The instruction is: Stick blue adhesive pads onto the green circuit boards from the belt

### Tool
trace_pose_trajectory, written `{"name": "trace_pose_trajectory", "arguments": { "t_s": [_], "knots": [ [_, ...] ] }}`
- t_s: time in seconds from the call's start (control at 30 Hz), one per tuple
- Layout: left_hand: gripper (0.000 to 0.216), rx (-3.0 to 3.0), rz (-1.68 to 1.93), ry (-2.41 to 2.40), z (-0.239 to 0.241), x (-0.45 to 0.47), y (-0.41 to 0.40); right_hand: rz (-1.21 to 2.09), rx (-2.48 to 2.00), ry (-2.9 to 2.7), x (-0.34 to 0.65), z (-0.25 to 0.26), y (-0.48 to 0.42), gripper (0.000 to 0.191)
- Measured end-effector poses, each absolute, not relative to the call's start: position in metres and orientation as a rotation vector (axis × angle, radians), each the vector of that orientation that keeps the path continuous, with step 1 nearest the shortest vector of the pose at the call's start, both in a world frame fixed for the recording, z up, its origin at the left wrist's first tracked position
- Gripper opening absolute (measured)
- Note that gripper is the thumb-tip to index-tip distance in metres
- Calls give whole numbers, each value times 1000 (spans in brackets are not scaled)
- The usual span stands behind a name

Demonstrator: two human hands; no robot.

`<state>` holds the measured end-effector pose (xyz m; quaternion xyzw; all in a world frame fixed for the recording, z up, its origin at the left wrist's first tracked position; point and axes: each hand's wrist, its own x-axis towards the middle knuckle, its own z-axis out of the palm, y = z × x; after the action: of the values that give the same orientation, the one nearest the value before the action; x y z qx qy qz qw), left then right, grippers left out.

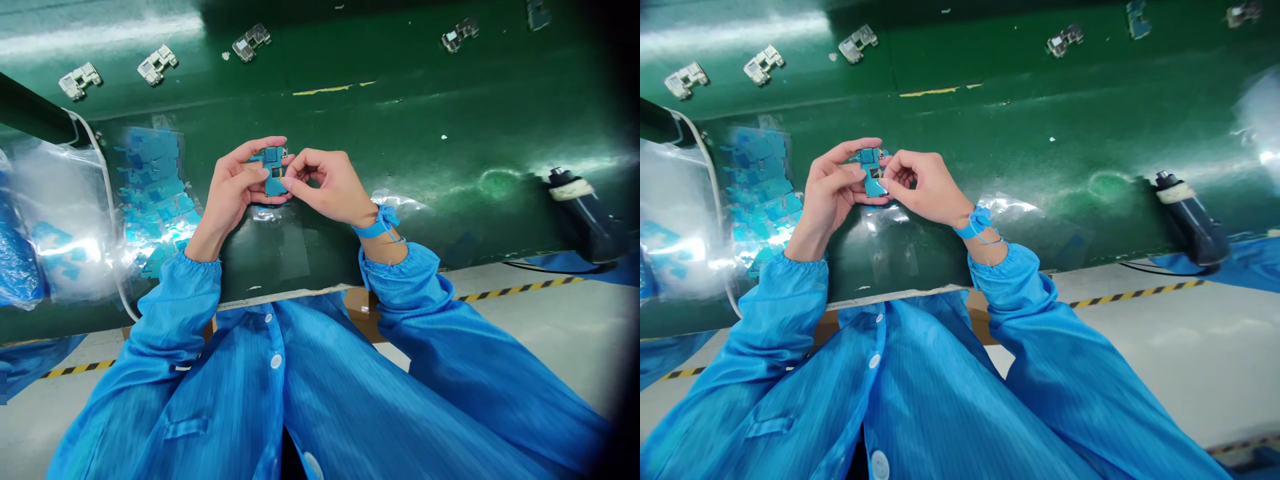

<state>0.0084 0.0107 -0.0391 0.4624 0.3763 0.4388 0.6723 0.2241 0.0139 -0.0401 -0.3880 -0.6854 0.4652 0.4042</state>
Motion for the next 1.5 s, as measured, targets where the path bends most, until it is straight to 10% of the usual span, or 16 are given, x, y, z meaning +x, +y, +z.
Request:
{"name": "trace_pose_trajectory", "arguments": {
  "t_s": [0.63, 1.03, 1.5],
  "knots": [
    [94, 1208, 1059, 808, -42, 3, 10, 1127, -971, -1664, 218, -40, 15, 58],
    [53, 1067, 1088, 951, -49, 18, 3, 1031, -905, -1750, 211, -44, 12, 40],
    [54, 854, 1118, 869, -33, 19, 3, 1152, -944, -1729, 212, -50, 16, 51]
  ]
}}
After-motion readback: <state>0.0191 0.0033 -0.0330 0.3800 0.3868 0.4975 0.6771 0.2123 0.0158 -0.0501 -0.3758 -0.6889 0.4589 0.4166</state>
